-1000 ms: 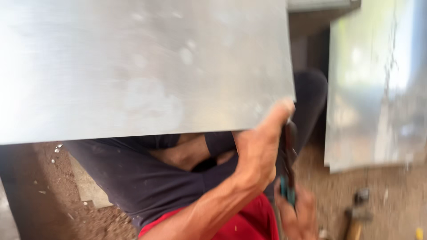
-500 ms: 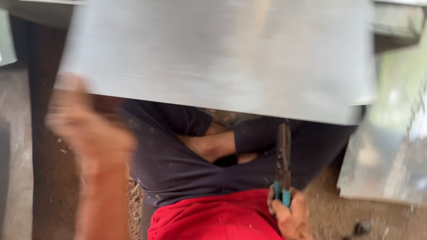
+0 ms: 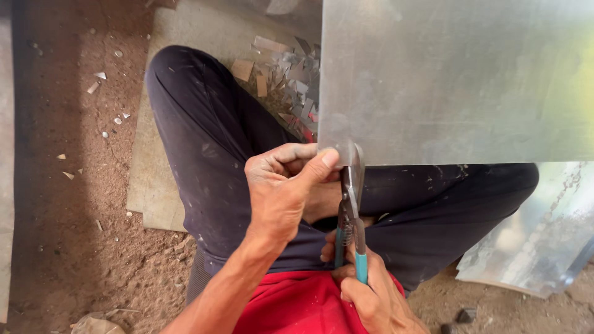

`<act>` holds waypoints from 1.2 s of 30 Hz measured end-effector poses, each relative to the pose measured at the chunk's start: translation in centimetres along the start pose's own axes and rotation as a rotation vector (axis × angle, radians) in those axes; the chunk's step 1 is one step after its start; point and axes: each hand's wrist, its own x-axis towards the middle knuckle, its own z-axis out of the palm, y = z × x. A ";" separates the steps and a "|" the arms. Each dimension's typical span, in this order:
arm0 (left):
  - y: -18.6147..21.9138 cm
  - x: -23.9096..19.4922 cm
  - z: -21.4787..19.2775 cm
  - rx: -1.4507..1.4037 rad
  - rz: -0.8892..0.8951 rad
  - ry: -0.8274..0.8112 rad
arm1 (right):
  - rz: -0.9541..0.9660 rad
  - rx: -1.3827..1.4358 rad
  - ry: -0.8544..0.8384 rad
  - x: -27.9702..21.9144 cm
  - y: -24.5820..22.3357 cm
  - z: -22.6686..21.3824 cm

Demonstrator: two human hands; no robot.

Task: The person moves large metal sheets between stacks and then uses shears to cut a specific section out of one sheet while sitting on the floor.

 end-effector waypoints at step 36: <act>-15.2 -0.4 16.6 0.300 -0.205 -0.396 | -0.180 0.651 0.446 -1.5 11.7 -7.7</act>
